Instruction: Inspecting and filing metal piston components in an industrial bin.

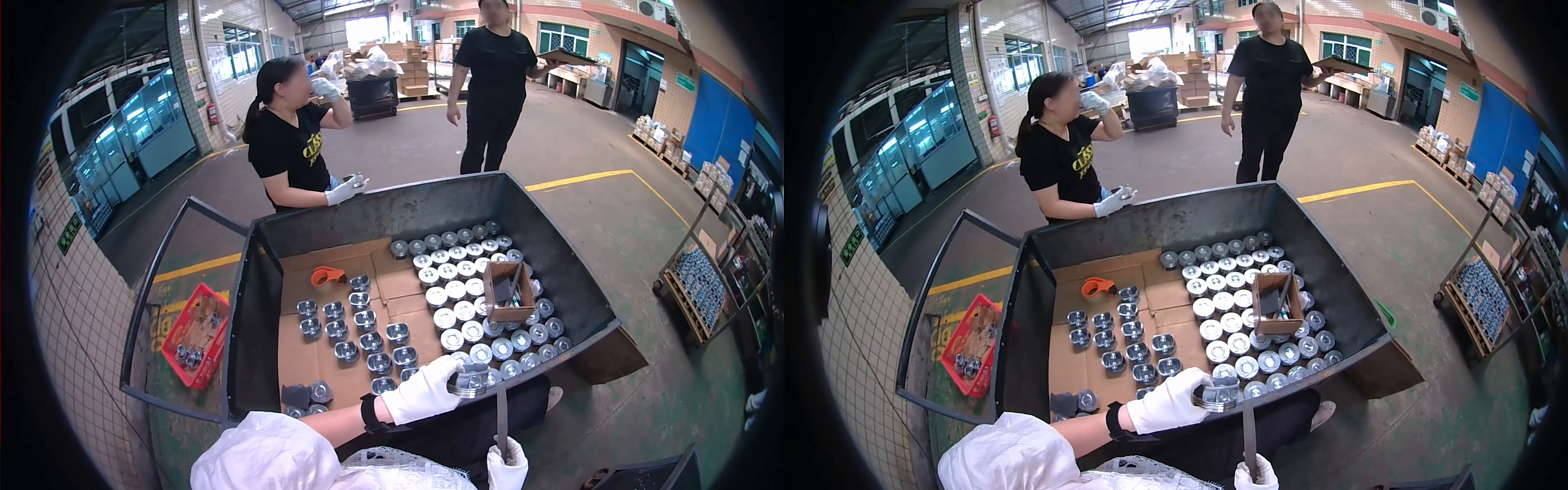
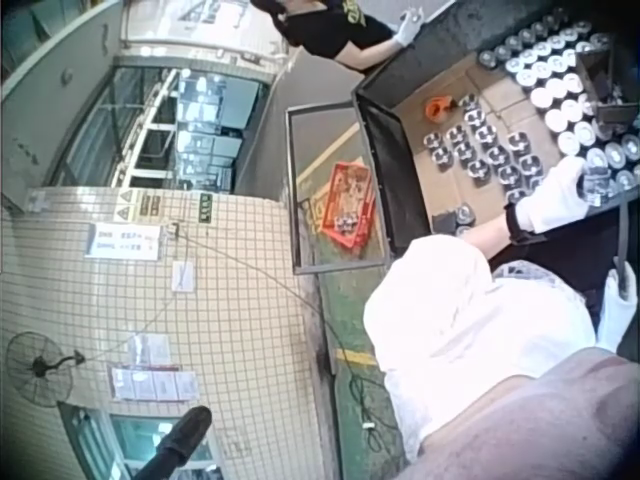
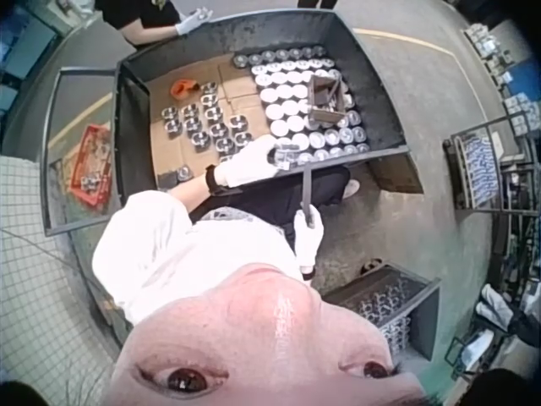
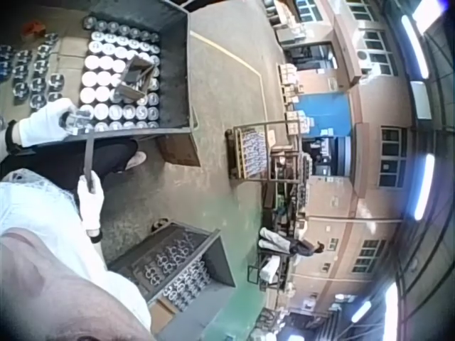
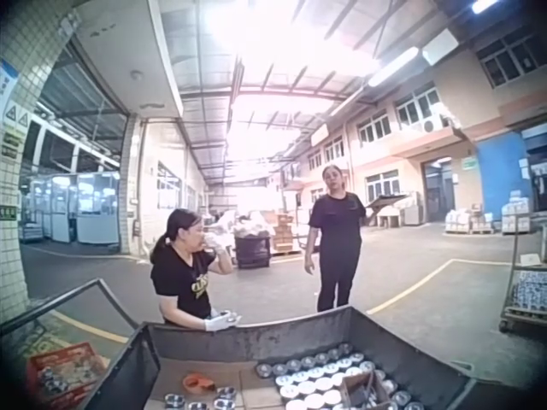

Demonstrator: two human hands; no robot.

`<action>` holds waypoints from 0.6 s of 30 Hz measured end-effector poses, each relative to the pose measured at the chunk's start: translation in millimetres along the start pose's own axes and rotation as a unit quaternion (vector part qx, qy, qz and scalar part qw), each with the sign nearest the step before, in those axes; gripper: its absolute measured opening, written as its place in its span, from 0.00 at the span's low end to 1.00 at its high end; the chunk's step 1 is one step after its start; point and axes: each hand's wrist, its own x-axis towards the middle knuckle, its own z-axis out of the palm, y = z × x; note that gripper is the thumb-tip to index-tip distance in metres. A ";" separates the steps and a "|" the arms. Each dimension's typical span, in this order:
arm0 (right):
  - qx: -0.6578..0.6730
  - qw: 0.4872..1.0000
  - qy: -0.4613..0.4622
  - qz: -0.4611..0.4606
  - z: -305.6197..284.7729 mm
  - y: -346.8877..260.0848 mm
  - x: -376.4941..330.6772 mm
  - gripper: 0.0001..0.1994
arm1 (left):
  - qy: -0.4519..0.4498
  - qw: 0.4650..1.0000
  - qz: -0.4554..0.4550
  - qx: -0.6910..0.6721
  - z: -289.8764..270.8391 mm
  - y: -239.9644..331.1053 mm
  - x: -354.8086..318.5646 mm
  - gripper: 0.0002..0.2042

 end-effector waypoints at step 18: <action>0.002 1.000 0.006 0.002 0.7 -4.6 -0.6 0.16 | 0.003 1.000 0.011 -0.005 -1.5 4.0 0.8 0.17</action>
